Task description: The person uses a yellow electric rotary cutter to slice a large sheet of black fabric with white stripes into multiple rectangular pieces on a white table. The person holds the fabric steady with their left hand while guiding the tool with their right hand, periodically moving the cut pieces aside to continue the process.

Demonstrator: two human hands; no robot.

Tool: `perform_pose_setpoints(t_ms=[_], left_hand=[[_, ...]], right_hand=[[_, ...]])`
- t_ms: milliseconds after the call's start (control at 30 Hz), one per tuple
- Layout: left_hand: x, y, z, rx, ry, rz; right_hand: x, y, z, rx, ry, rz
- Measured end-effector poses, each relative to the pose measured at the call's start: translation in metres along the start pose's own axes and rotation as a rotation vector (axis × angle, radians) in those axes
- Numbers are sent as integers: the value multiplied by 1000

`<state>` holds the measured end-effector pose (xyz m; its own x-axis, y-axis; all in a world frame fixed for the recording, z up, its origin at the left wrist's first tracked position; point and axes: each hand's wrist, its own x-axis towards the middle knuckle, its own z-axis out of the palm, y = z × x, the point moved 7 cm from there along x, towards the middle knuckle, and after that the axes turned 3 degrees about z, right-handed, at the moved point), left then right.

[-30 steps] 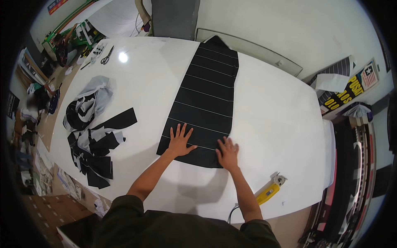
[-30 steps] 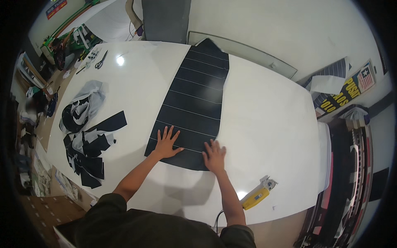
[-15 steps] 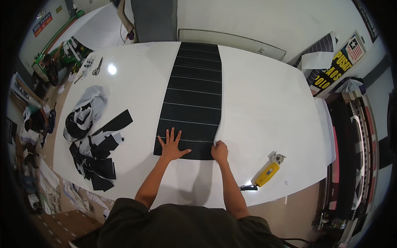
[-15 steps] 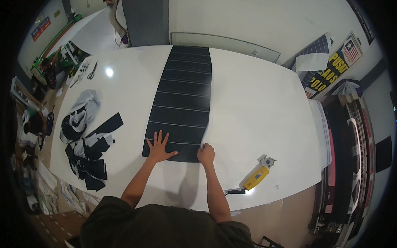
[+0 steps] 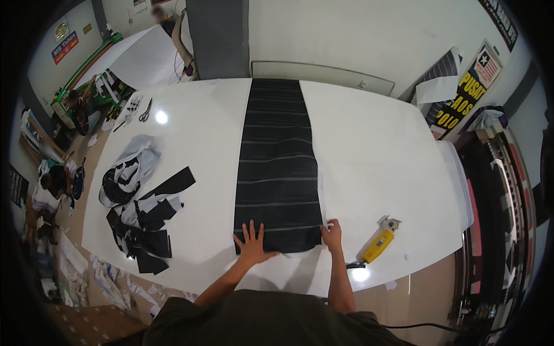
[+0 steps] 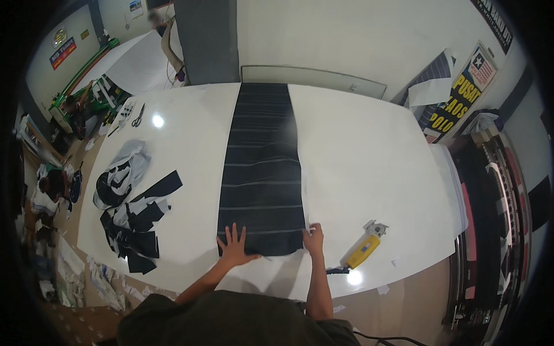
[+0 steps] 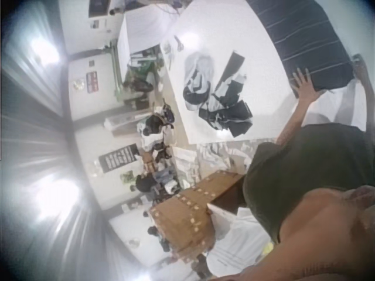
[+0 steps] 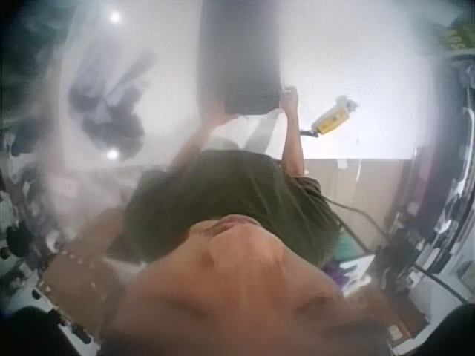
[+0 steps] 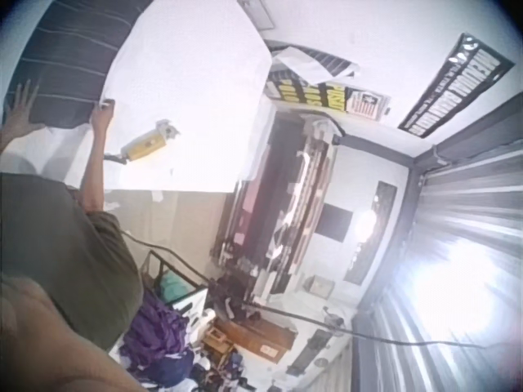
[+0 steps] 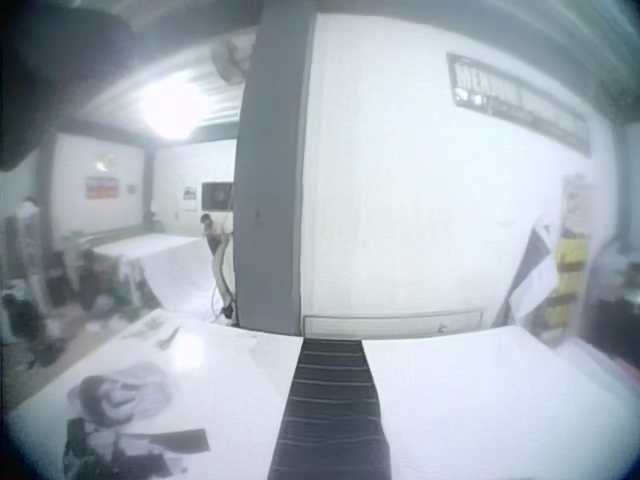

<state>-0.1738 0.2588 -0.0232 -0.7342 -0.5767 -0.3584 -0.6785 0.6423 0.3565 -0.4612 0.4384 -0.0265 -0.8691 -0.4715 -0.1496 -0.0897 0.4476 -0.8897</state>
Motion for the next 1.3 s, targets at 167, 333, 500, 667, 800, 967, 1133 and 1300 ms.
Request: perform_pose_setpoints(t_ms=[167,333,500,667,800,967,1133,1300], left_hand=[[-5,4,-2,-78,-81,-49],[-3,-6,-5,11,-128,-8],[-19,-22,-13,66,-162,-47],[5,45,-6,61,-89,114],[8,51,2,64,-148,92],[-5,39,10,58,-128,123],[-16,33,4,41,-125,87],[-12,38,5,51,-151,78]], right_hand=[[-20,-17,-34,-97,50,108],[-62,-11,-86,-495,164,-76],[-84,-44,-183,-625,911,-75],[-27,119,-248,-235,578,452],[-27,110,-220,107,299,498],[-114,97,-196,529,214,512],[-222,50,-180,33,53,518],[-298,9,-165,-485,-4,231]])
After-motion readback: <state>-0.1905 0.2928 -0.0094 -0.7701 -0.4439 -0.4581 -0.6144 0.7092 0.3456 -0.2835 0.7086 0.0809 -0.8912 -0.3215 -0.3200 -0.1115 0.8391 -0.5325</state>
